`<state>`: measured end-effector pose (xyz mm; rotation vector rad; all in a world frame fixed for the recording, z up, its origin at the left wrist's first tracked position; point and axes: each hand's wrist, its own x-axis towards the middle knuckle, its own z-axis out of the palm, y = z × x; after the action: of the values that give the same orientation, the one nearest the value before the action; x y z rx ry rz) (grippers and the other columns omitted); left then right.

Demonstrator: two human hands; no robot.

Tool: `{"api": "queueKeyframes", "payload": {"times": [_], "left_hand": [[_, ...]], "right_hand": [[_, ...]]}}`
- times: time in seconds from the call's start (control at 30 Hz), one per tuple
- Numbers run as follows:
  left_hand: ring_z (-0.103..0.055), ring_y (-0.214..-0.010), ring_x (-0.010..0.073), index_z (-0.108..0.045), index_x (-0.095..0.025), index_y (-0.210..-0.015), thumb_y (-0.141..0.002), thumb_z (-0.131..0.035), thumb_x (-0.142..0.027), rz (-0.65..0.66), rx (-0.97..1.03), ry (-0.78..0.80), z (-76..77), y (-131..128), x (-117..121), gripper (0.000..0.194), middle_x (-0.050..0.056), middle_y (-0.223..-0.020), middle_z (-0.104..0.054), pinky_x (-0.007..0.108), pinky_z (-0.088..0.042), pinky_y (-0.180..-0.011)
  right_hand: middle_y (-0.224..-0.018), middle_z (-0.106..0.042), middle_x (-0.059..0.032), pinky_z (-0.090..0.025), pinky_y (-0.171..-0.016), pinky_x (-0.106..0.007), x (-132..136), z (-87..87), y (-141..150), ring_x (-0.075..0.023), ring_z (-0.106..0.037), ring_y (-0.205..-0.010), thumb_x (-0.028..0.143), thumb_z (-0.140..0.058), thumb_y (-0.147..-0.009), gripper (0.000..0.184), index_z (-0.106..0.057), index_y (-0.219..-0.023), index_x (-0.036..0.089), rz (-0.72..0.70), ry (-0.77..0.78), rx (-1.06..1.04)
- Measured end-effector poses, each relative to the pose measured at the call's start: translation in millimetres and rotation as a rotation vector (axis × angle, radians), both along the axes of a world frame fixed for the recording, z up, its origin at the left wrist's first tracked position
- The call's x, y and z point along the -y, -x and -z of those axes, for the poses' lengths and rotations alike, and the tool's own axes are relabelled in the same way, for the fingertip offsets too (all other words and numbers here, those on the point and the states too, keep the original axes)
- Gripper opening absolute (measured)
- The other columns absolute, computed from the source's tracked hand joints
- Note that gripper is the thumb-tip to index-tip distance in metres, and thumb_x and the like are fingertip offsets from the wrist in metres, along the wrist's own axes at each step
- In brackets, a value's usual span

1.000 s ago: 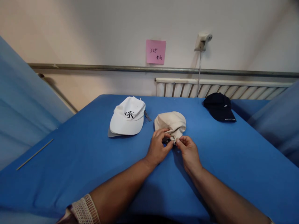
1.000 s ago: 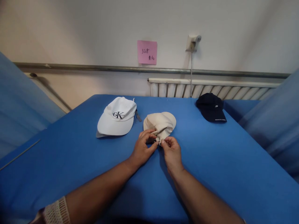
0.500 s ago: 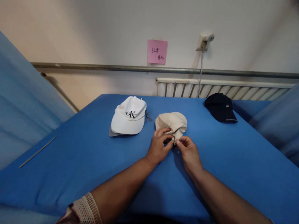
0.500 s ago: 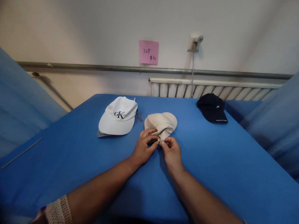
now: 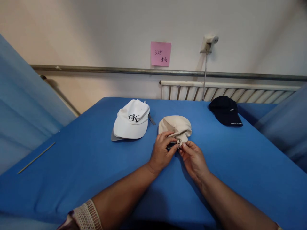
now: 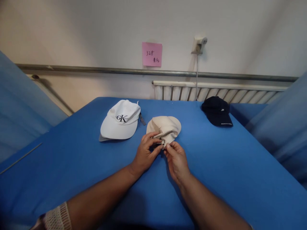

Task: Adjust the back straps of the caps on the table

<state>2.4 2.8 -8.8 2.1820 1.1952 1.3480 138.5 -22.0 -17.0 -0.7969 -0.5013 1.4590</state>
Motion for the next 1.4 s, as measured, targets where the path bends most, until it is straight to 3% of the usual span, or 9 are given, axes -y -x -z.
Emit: {"api": "queueKeyframes", "payload": {"times": [0.27,0.5,0.67,0.87,1.2,1.4], "left_hand": [[-0.045,-0.129,0.0263,-0.068,-0.024,-0.104,-0.083,-0.067,-0.026,0.053,-0.153,-0.069,-6.3,-0.7,3.7,0.022,0.008,-0.132,-0.056,0.049,-0.035,-0.109],[-0.040,-0.132,0.0285,-0.063,-0.025,-0.113,-0.080,-0.068,-0.025,0.042,-0.265,-0.091,-12.9,3.5,7.2,0.034,0.009,-0.138,-0.052,0.050,-0.034,-0.109],[-0.042,-0.130,0.0283,-0.061,-0.022,-0.109,-0.081,-0.063,-0.019,0.034,-0.274,-0.122,-15.9,2.4,9.5,0.028,0.010,-0.137,-0.053,0.050,-0.036,-0.107],[-0.043,-0.130,0.0265,-0.061,-0.023,-0.113,-0.083,-0.057,-0.012,0.015,-0.276,-0.146,-14.3,4.4,6.0,0.032,0.009,-0.137,-0.053,0.048,-0.036,-0.108],[-0.049,-0.124,0.0226,-0.065,-0.024,-0.107,-0.088,-0.057,-0.018,0.015,-0.182,-0.102,-10.0,5.7,5.0,0.022,0.006,-0.129,-0.060,0.044,-0.038,-0.106],[-0.051,-0.122,0.0225,-0.066,-0.024,-0.108,-0.088,-0.058,-0.020,0.025,-0.148,-0.094,-8.0,6.4,5.0,0.021,0.006,-0.127,-0.061,0.044,-0.038,-0.106]], "right_hand": [[-0.085,-0.068,-0.0016,-0.049,-0.068,-0.026,0.1,-6.0,-1.8,-0.0132,-0.060,-0.074,0.024,-0.078,-0.070,0.015,-0.068,-0.081,0.019,-0.032,-0.039,-0.047],[-0.078,-0.067,0.0007,-0.049,-0.065,-0.023,0.1,-3.9,-4.9,-0.0113,-0.060,-0.069,0.022,-0.079,-0.069,0.015,-0.068,-0.079,0.019,-0.024,0.016,-0.075],[-0.076,-0.066,0.0010,-0.048,-0.063,-0.024,-1.0,-3.2,-7.2,-0.0116,-0.060,-0.067,0.023,-0.080,-0.068,0.017,-0.066,-0.077,0.019,-0.008,0.038,-0.081],[-0.081,-0.068,0.0002,-0.049,-0.066,-0.024,-0.9,-5.4,-6.2,-0.0117,-0.061,-0.071,0.019,-0.079,-0.068,0.017,-0.069,-0.081,0.019,-0.099,0.006,-0.093],[-0.084,-0.067,0.0021,-0.050,-0.061,-0.018,-5.4,-2.5,-7.2,-0.0073,-0.057,-0.066,0.016,-0.077,-0.070,0.022,-0.071,-0.090,0.021,-0.160,0.072,-0.238],[-0.077,-0.066,0.0027,-0.047,-0.055,-0.018,-10.7,0.1,-12.5,-0.0067,-0.054,-0.061,0.015,-0.081,-0.065,0.022,-0.071,-0.084,0.020,-0.154,0.068,-0.229]]}}
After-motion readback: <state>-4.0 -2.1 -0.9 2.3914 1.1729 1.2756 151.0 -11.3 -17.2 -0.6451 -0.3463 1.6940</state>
